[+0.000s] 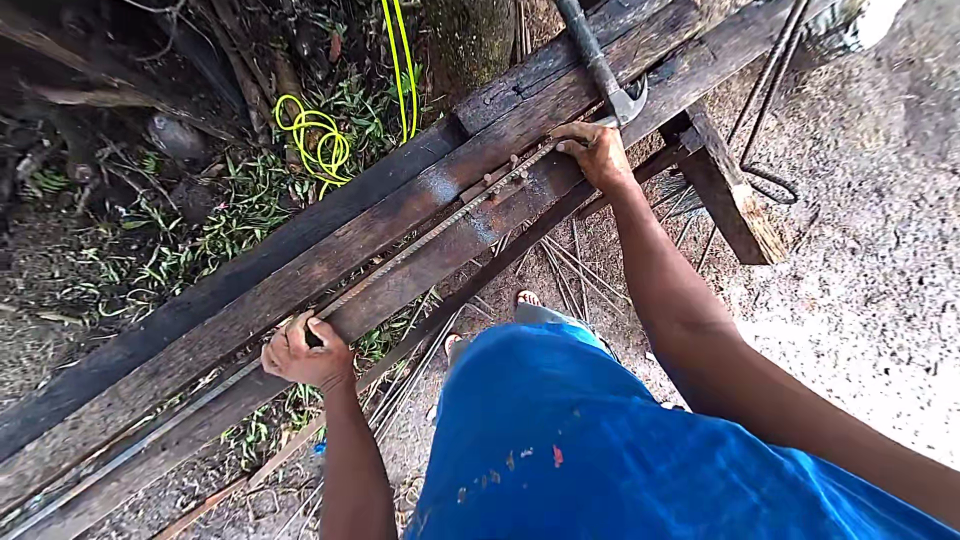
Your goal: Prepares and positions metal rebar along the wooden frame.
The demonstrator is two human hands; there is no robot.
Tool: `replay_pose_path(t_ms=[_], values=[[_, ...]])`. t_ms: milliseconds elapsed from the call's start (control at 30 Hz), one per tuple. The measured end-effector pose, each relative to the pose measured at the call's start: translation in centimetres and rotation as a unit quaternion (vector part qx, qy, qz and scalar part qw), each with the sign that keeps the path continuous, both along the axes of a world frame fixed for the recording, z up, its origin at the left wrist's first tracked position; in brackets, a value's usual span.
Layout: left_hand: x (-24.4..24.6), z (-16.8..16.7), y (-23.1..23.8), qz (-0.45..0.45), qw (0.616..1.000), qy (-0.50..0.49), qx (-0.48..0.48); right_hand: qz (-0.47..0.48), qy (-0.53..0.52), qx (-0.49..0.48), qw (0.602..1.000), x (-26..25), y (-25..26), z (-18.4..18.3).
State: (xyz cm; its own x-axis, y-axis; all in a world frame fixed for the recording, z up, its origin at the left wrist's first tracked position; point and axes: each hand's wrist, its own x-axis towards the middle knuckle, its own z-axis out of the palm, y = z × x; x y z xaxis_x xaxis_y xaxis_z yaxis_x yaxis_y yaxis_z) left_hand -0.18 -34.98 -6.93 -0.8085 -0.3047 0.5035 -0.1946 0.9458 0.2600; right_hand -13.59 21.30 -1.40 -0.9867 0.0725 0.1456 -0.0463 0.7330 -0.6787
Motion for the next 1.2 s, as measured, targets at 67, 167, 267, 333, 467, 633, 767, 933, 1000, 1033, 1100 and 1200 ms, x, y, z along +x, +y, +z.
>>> replay_pose_path(t_ms=[67,167,267,333,467,633,767,933,1000,1033,1100,1200], values=[[0.0,0.0,-0.1,0.005,1.000,-0.003,0.002,0.002,0.014,0.006,1.000,0.0,0.0,-0.3],[0.1,-0.1,-0.1,0.005,1.000,-0.004,0.010,0.004,0.028,0.001,1.000,0.1,0.1,-0.5],[0.2,-0.1,0.0,0.005,1.000,-0.008,0.008,0.006,0.036,-0.021,0.999,0.2,0.1,-0.7],[0.2,0.1,0.0,0.005,1.000,-0.015,0.008,0.000,0.050,-0.036,0.998,0.3,-0.1,-1.0],[0.2,0.1,0.1,0.000,1.000,-0.022,0.016,-0.038,0.070,-0.043,0.996,0.4,-0.6,-1.5],[0.2,-0.5,-0.5,-0.009,1.000,-0.026,0.010,-0.059,0.089,-0.072,0.992,0.4,-1.1,-2.2],[0.0,-0.4,-0.3,-0.002,1.000,-0.017,0.000,-0.070,0.096,-0.091,0.989,0.4,-1.3,-2.2],[0.0,-0.1,0.0,0.003,1.000,-0.022,0.011,-0.108,0.122,-0.106,0.981,0.7,-2.0,-2.3],[0.0,0.1,0.1,0.003,1.000,-0.024,0.012,-0.113,0.139,-0.104,0.978,0.8,-2.1,-2.6],[0.0,0.0,0.0,0.004,1.000,-0.023,0.012,-0.114,0.143,-0.099,0.978,0.8,-2.2,-2.7],[0.0,0.0,0.1,0.004,1.000,-0.019,0.010,-0.114,0.140,-0.092,0.979,1.0,-2.1,-2.7],[-0.1,0.0,0.0,0.002,1.000,-0.009,0.007,-0.098,0.138,-0.108,0.980,1.2,-1.7,-2.7]])
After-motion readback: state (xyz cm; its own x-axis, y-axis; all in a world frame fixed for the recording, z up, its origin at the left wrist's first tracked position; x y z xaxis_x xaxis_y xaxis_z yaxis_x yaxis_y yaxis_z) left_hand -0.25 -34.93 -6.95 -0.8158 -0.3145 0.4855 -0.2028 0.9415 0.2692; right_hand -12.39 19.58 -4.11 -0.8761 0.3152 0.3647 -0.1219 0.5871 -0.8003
